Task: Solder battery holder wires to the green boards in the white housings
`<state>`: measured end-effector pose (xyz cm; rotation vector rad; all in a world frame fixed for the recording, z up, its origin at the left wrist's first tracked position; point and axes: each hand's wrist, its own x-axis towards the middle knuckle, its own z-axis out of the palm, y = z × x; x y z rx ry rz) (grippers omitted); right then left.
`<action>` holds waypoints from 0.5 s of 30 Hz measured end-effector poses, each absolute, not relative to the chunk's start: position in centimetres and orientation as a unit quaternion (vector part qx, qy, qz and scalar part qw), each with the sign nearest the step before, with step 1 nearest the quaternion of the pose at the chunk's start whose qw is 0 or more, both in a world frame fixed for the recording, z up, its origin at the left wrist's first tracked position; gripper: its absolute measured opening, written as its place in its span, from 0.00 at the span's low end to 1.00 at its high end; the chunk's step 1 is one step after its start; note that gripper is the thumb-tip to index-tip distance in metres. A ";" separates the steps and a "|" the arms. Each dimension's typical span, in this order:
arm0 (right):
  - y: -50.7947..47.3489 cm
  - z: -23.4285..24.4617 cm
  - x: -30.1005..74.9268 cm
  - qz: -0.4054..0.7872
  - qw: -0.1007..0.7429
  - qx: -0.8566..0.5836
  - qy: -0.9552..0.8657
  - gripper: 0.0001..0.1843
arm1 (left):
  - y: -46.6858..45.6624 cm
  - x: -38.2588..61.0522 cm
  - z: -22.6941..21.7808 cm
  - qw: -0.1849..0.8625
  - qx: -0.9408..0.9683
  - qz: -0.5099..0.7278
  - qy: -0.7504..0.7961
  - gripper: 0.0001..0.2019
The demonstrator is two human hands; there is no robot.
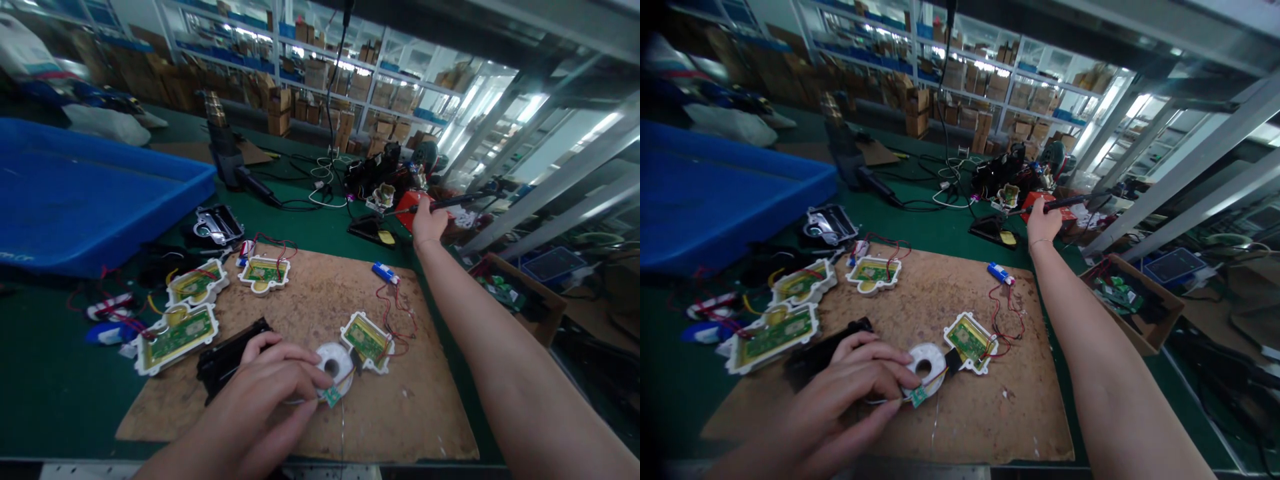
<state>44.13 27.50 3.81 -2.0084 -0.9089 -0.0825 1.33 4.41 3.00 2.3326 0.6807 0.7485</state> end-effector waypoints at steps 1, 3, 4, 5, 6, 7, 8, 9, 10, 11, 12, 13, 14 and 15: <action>27.6 3.9 44.1 -0.031 0.446 -0.815 -0.370 0.31 | 4.4 1.3 3.0 0.297 0.878 0.275 0.257 0.08; 27.7 3.7 43.8 -0.013 0.431 -0.818 -0.381 0.25 | 4.4 1.4 3.0 0.300 0.877 0.271 0.261 0.08; 27.7 3.4 43.5 0.001 0.422 -0.818 -0.391 0.23 | 4.3 1.4 2.9 0.299 0.874 0.276 0.264 0.08; 27.8 3.1 43.0 0.019 0.413 -0.817 -0.402 0.22 | 4.3 1.4 2.9 0.299 0.872 0.282 0.266 0.08; 28.0 2.7 42.5 0.037 0.404 -0.814 -0.415 0.21 | 4.2 1.4 2.8 0.298 0.871 0.286 0.266 0.08; 28.1 2.3 41.9 0.055 0.396 -0.811 -0.427 0.21 | 4.2 1.4 2.8 0.296 0.873 0.285 0.264 0.08; 28.3 1.9 41.3 0.072 0.388 -0.808 -0.438 0.21 | 4.2 1.4 2.7 0.294 0.876 0.281 0.261 0.08; 28.4 1.6 40.6 0.089 0.381 -0.804 -0.447 0.21 | 4.2 1.4 2.7 0.293 0.878 0.277 0.257 0.08; 28.5 1.4 40.0 0.104 0.373 -0.802 -0.455 0.21 | 4.2 1.4 2.8 0.292 0.880 0.273 0.256 0.08; 28.6 1.4 39.5 0.118 0.365 -0.800 -0.460 0.22 | 4.2 1.4 2.8 0.293 0.881 0.271 0.255 0.08; 28.5 1.5 39.1 0.130 0.357 -0.800 -0.465 0.22 | 4.2 1.4 2.8 0.294 0.880 0.274 0.255 0.08; 28.3 1.8 38.8 0.142 0.348 -0.799 -0.469 0.22 | 4.1 1.3 2.7 0.296 0.878 0.277 0.255 0.08; 27.7 2.2 38.7 0.154 0.340 -0.797 -0.476 0.23 | 4.0 1.2 2.7 0.296 0.877 0.279 0.256 0.08; 26.9 2.7 38.7 0.164 0.330 -0.794 -0.483 0.24 | 3.9 1.0 2.6 0.293 0.878 0.278 0.259 0.09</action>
